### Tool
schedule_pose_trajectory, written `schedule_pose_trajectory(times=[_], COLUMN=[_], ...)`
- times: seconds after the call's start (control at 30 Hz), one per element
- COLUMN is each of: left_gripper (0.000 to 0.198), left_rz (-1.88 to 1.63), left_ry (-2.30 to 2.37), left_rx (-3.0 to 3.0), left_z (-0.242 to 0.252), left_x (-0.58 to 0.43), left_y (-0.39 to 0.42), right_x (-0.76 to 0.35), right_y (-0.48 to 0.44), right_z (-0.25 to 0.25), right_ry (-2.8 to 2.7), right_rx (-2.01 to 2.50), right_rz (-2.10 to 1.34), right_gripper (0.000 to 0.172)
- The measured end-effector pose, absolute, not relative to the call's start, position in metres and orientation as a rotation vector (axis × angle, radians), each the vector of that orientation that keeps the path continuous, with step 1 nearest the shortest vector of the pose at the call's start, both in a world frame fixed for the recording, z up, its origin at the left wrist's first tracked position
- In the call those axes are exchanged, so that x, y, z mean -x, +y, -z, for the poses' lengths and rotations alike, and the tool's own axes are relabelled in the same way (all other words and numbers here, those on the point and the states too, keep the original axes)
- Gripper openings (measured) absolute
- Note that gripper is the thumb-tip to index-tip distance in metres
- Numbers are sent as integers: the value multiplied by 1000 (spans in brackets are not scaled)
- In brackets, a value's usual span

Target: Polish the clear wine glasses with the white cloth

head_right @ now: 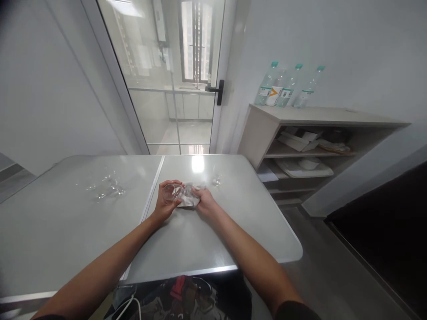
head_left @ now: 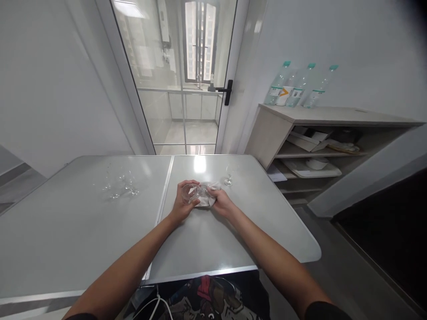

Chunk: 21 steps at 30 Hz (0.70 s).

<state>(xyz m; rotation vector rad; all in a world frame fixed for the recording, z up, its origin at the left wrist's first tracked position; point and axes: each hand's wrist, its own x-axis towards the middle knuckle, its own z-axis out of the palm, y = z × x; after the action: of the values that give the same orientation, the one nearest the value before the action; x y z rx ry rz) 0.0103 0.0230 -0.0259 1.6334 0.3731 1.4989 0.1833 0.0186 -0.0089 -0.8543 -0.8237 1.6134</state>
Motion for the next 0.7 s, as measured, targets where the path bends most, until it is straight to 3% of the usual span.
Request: schedule_pose_trajectory(times=[0.17,0.5,0.7], left_gripper=[61,59,58], left_rz=[-1387,-1364,-1475], left_ry=[344,428,551], left_rx=[-1746,-1631,-1487], left_z=[34,25,18], left_x=[-12,-13,-14], left_y=[23,19,22], right_x=[-183,-183,-190], right_y=[21,22,19], right_z=[23,21,14], right_ry=[-831,-912,-1007], right_rx=[1045,1050,1150], right_rz=[-1446,-1491,-1267], right_gripper=[32,35,20])
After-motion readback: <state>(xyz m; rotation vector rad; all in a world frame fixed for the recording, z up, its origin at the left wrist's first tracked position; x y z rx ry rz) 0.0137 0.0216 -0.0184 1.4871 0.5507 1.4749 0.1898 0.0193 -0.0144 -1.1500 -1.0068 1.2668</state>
